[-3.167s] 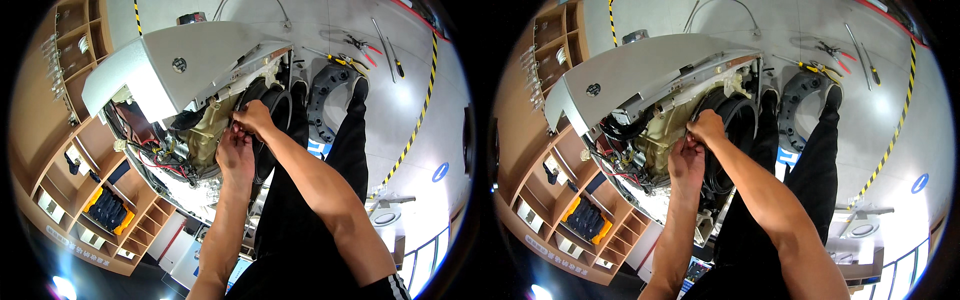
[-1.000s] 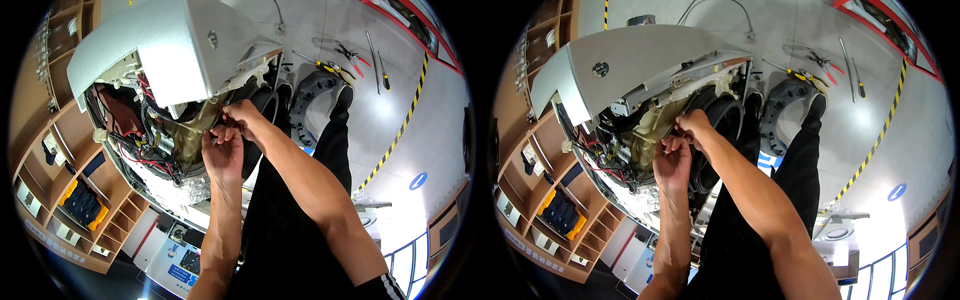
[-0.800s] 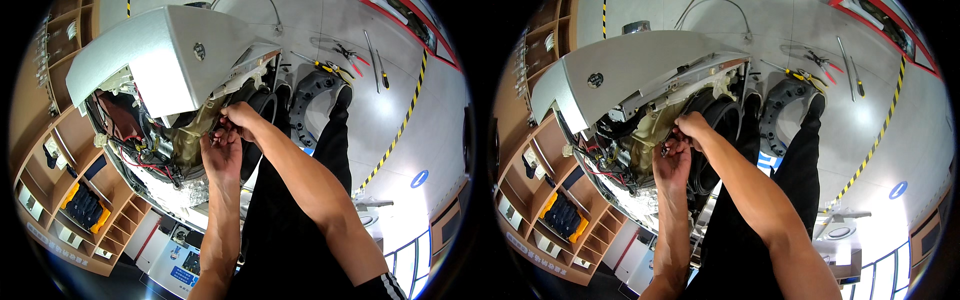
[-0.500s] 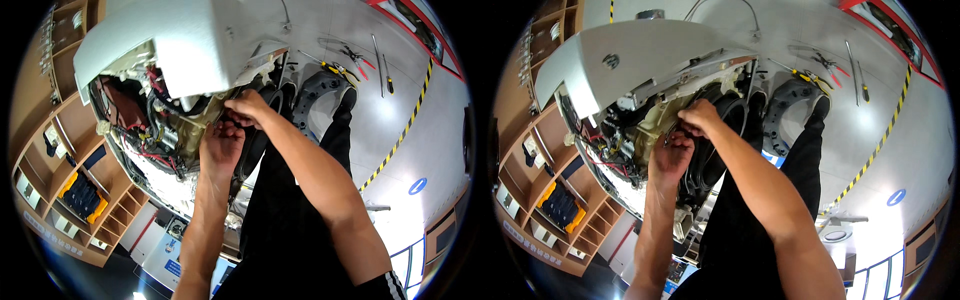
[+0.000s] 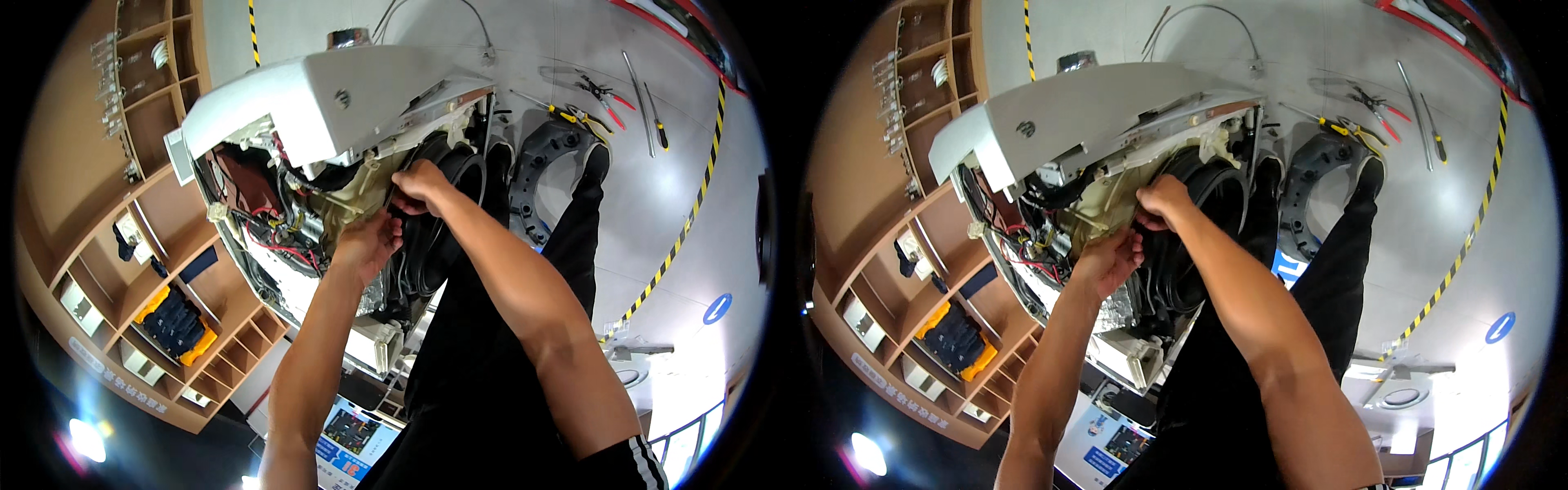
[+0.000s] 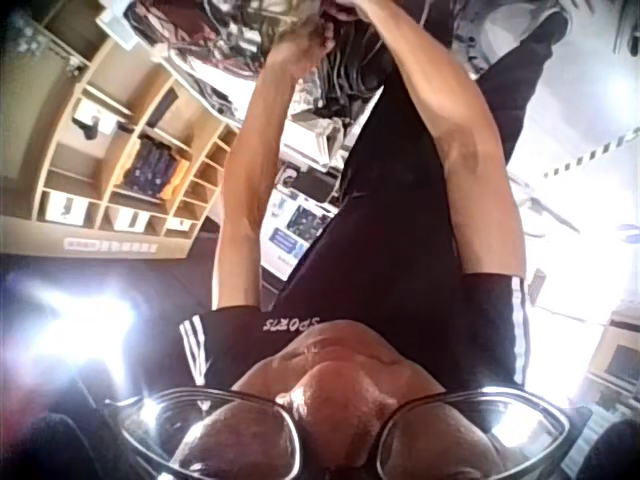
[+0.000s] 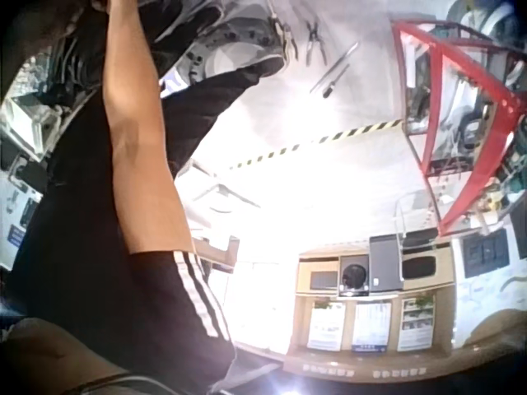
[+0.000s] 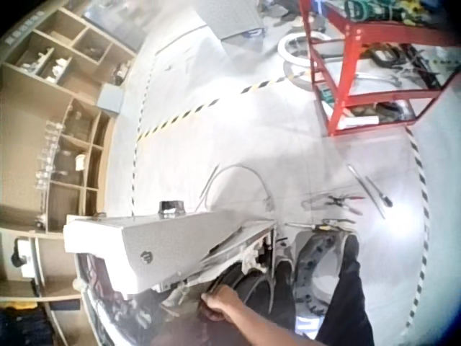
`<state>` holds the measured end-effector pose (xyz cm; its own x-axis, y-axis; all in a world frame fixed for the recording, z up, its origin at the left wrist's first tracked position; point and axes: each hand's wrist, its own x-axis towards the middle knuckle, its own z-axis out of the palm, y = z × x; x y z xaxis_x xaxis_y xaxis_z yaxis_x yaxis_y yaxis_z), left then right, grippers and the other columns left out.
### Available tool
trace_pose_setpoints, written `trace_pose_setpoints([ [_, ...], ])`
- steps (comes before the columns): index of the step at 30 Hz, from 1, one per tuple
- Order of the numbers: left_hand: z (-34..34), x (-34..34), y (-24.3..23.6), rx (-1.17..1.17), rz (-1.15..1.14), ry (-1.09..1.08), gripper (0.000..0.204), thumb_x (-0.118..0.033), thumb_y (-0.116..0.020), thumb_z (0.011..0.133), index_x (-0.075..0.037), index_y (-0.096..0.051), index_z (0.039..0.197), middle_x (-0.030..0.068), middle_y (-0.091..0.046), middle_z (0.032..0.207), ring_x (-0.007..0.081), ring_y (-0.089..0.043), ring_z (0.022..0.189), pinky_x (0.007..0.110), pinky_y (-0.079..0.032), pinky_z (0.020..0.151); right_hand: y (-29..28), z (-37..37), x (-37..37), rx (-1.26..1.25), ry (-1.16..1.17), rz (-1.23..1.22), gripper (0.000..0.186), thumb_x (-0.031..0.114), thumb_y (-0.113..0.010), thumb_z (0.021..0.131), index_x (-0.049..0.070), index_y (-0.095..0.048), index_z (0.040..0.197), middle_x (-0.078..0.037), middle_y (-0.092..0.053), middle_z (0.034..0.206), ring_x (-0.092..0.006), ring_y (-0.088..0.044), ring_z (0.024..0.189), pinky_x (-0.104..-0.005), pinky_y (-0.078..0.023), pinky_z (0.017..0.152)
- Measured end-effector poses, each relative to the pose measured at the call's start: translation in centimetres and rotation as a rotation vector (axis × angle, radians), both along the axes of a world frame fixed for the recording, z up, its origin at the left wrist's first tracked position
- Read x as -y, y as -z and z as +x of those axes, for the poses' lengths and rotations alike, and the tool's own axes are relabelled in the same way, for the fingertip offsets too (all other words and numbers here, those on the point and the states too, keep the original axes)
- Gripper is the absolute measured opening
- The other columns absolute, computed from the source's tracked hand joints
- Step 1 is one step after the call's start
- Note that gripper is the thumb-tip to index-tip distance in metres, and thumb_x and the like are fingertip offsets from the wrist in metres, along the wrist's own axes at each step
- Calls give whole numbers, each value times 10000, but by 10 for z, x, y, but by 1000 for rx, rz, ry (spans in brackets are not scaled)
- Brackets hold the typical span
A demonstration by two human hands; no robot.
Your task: The person connects wires and adjusts small components inside a disassembled washing machine by hand.
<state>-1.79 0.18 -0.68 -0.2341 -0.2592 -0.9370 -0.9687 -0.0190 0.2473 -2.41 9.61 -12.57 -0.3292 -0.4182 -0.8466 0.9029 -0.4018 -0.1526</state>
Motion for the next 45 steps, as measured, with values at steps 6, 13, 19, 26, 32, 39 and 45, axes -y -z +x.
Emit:
trace_pose_setpoints([
  [6, -1, 5, 1, -30, -146, 273, 125, -113, -530, 899, 12, -525, 908, 112, -587, 753, 154, -536, 595, 259, -427, 490, -5, 7, -13, -184, -105, 144, 222, 147, -625, 797, -65, -649, 736, -138, -656, 668, -196, -647, 554, -297, -543, 447],
  [13, -6, 12, 2, -12, -166, 125, 172, -101, -490, 911, 45, -488, 1002, 167, -603, 866, 153, -566, 643, 211, -435, 474, -2, 11, -5, -124, 49, 86, 208, 121, -636, 786, -84, -641, 750, -159, -656, 691, -221, -661, 594, -313, -559, 474],
  [19, -10, 7, -3, -6, 44, -348, 264, -166, -408, 952, 58, -440, 1088, 205, -567, 981, 188, -571, 719, 235, -459, 517, 2, 10, 7, -32, 119, 99, 214, 77, -637, 776, -136, -615, 786, -209, -654, 785, -258, -665, 620, -329, -564, 485],
  [26, 7, 6, 2, -207, -44, -162, 194, -138, -456, 933, 42, -503, 988, 165, -574, 929, 213, -576, 798, 282, -485, 644, -4, 11, 3, -35, 162, 60, 178, 56, -598, 799, -106, -615, 729, -174, -642, 682, -231, -650, 573, -329, -556, 449],
  [32, 7, 2, 3, -225, -204, 175, 125, -69, -496, 902, 36, -539, 955, 116, -568, 898, 191, -572, 822, 316, -496, 760, -1, 6, 3, -149, 56, 74, 217, 102, -613, 795, -112, -627, 762, -176, -655, 698, -240, -660, 575, -320, -560, 477],
  [39, -5, -5, -8, -163, -21, -380, 151, 5, -480, 872, 75, -491, 1005, 136, -536, 983, 229, -546, 916, 364, -472, 872, -5, 5, 3, 94, 210, -61, 164, 17, -595, 781, -142, -595, 819, -219, -639, 798, -283, -657, 626, -351, -578, 478],
  [45, -1, 13, -2, -134, 44, -299, 207, 66, -432, 863, 78, -484, 1063, 142, -545, 1043, 244, -555, 943, 353, -481, 892, 3, 9, 13, 99, 267, -112, 211, 105, -537, 856, -96, -599, 848, -168, -637, 721, -254, -647, 602, -349, -568, 489],
])
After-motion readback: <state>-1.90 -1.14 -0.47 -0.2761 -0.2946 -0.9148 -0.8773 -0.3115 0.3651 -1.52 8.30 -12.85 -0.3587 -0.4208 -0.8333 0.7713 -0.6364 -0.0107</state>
